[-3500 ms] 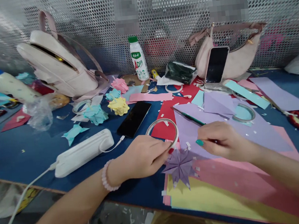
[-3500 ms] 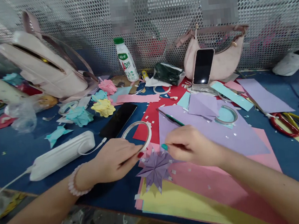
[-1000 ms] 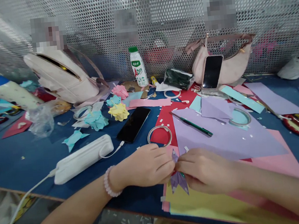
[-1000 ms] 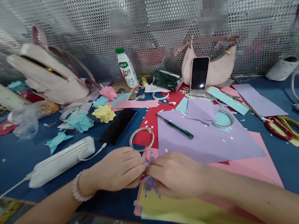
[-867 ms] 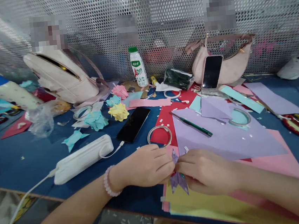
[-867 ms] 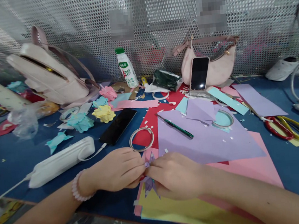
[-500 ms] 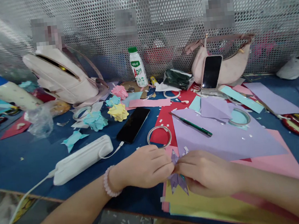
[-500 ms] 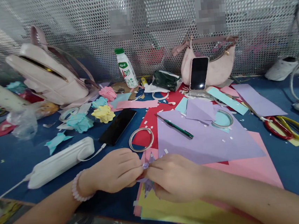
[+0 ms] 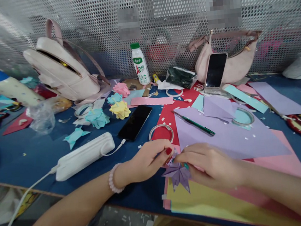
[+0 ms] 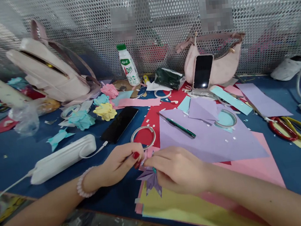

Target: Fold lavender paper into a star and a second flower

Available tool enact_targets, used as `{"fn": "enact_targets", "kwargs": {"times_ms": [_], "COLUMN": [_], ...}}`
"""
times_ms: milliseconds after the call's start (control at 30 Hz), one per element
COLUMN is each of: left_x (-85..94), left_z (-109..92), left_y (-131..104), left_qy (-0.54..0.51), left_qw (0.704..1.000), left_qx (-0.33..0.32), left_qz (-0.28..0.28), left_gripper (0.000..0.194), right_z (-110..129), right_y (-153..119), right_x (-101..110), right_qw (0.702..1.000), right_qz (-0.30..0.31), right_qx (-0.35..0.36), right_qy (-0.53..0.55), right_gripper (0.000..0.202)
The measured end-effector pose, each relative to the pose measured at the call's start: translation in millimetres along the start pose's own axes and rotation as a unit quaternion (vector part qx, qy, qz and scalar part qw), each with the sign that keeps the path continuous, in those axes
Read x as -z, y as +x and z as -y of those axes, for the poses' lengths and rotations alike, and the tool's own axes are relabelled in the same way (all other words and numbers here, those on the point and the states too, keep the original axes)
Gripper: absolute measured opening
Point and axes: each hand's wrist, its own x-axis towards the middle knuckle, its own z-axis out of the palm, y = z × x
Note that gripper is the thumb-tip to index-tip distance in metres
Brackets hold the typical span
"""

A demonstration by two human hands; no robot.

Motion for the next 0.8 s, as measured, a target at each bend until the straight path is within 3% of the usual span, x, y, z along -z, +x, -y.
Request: {"fn": "enact_targets", "kwargs": {"times_ms": [133,267,367,500,633,800], "left_x": [-0.4,-3.3,-7.4,-12.3,-11.5,-8.4], "left_z": [1.1,3.1,2.2,-3.0,-7.1,-6.2], "left_y": [-1.2,-1.8,-2.7,-4.6,-4.0,-1.8], "left_qy": [-0.025,-0.011,0.013,0.049,-0.022,-0.136], "left_qw": [1.000,0.999,0.996,0.987,0.977,0.964], "left_qx": [-0.001,-0.001,-0.001,-0.004,-0.002,-0.015], "left_qz": [0.019,0.046,0.083,0.152,0.213,0.230], "left_gripper": [0.044,0.047,0.054,0.061,0.065,0.062], "right_z": [-0.5,0.1,2.2,8.3,14.1,16.1], "right_y": [-1.0,-2.0,-2.1,-1.8,0.2,2.4], "right_x": [-0.4,-2.4,-6.0,-10.3,-7.7,-3.1], "right_qw": [1.000,0.998,0.997,0.991,0.989,0.991], "right_qz": [-0.004,-0.043,-0.068,-0.056,-0.031,-0.007], "right_qx": [-0.007,-0.038,-0.032,0.047,0.097,0.125], "right_qy": [0.005,-0.003,-0.035,-0.116,-0.104,-0.050], "right_gripper": [0.027,0.006,0.018,0.034,0.040,0.051]}}
